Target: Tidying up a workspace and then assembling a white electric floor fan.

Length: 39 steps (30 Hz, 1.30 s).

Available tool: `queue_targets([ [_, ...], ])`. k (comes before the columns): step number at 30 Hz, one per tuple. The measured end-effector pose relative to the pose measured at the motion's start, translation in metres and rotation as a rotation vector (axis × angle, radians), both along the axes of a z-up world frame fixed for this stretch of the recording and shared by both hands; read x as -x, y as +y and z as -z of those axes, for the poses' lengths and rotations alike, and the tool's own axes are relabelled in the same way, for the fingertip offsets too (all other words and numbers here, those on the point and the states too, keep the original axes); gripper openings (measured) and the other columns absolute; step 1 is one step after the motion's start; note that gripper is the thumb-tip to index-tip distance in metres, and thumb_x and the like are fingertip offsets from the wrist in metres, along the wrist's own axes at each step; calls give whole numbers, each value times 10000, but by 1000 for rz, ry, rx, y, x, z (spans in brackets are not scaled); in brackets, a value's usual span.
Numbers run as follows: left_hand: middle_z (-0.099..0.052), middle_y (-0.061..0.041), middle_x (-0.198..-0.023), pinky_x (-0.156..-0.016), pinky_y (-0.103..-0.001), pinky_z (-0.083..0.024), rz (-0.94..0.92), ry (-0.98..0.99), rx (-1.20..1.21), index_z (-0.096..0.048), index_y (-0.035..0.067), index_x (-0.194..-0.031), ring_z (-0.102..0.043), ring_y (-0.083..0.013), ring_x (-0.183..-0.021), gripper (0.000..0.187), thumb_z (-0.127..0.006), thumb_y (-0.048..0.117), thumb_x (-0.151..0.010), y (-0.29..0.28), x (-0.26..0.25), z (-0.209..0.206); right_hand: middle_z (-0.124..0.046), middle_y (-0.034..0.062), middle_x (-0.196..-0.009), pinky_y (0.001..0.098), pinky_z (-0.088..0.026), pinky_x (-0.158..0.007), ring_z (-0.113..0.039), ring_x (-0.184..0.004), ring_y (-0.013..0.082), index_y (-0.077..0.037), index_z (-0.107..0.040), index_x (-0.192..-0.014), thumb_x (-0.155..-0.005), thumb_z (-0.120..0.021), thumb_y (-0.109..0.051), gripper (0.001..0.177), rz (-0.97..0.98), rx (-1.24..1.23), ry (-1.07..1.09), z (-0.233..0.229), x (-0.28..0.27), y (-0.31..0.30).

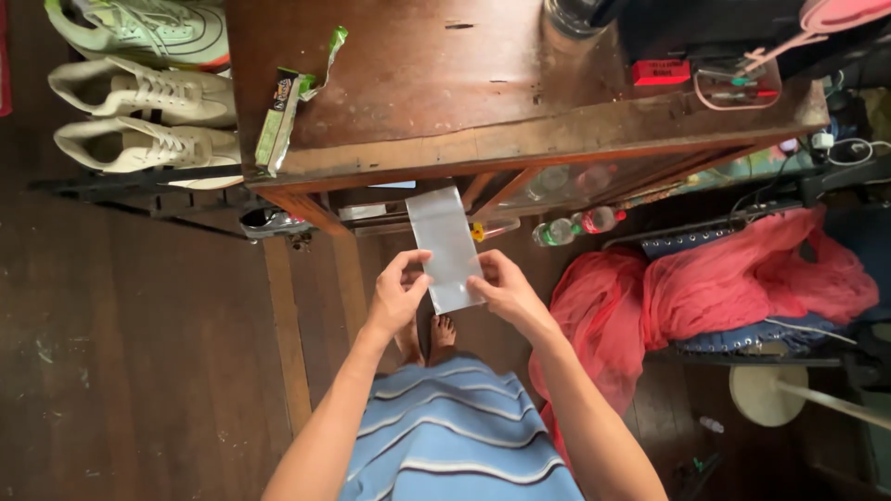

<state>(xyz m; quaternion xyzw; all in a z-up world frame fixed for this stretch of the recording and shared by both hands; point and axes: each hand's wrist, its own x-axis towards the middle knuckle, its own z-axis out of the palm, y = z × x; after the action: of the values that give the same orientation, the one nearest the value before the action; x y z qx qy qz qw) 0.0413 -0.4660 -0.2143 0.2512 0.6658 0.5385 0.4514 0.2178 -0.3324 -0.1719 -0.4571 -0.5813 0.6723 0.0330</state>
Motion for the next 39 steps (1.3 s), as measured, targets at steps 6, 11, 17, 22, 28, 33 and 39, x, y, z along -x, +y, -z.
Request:
queue_targets([
  [6,-706,-39,-1191,-823,-304,-605,-34,41,-21,-658,81,-1265,-702,-132,-968,376,-664,41,-891,21,6,26,-721,59,-993,272,-531,-668,-662,-871,123,-17,-601,-1168,-949,-649,-131,251,5,-53,53,51,13,22],
  [11,-652,-77,-1244,-815,-320,-619,-61,142,-34,-671,73,-1240,-695,-187,-1028,397,-676,28,-845,37,1,51,-666,37,-890,251,-461,-552,-577,-721,91,-16,-595,-1133,-976,-612,-140,201,78,5,129,88,31,38],
  [17,-634,-126,-1245,-774,-332,-615,-142,205,-54,-659,48,-1211,-725,-225,-981,359,-696,26,-855,47,2,66,-607,28,-751,248,-400,-484,-497,-554,89,4,-612,-1101,-973,-629,-115,176,160,61,136,127,49,42],
  [22,-649,-139,-1172,-698,-329,-609,-137,182,61,-678,44,-1190,-753,-213,-818,339,-688,20,-852,35,3,93,-603,22,-743,257,-387,-458,-505,-529,93,-5,-613,-1085,-946,-618,-100,168,132,118,74,131,51,29],
  [28,-650,-123,-1185,-674,-303,-588,-140,117,97,-659,32,-1186,-737,-210,-790,352,-690,16,-836,18,-3,132,-605,47,-739,262,-391,-462,-517,-533,103,36,-620,-1038,-968,-630,-97,151,87,112,67,179,40,14],
  [33,-666,-129,-1232,-796,-325,-568,-143,273,65,-664,54,-1258,-698,-227,-938,435,-721,1,-830,17,0,152,-634,65,-765,277,-411,-461,-537,-529,121,-3,-613,-1051,-908,-582,-31,148,132,100,66,187,48,14],
  [39,-569,-181,-1372,-941,-380,-581,-153,488,-191,-642,59,-1298,-637,-333,-1184,520,-655,-82,-797,50,26,190,-642,44,-837,285,-436,-451,-551,-546,116,-46,-577,-1086,-851,-556,33,249,235,-36,152,257,74,44],
])
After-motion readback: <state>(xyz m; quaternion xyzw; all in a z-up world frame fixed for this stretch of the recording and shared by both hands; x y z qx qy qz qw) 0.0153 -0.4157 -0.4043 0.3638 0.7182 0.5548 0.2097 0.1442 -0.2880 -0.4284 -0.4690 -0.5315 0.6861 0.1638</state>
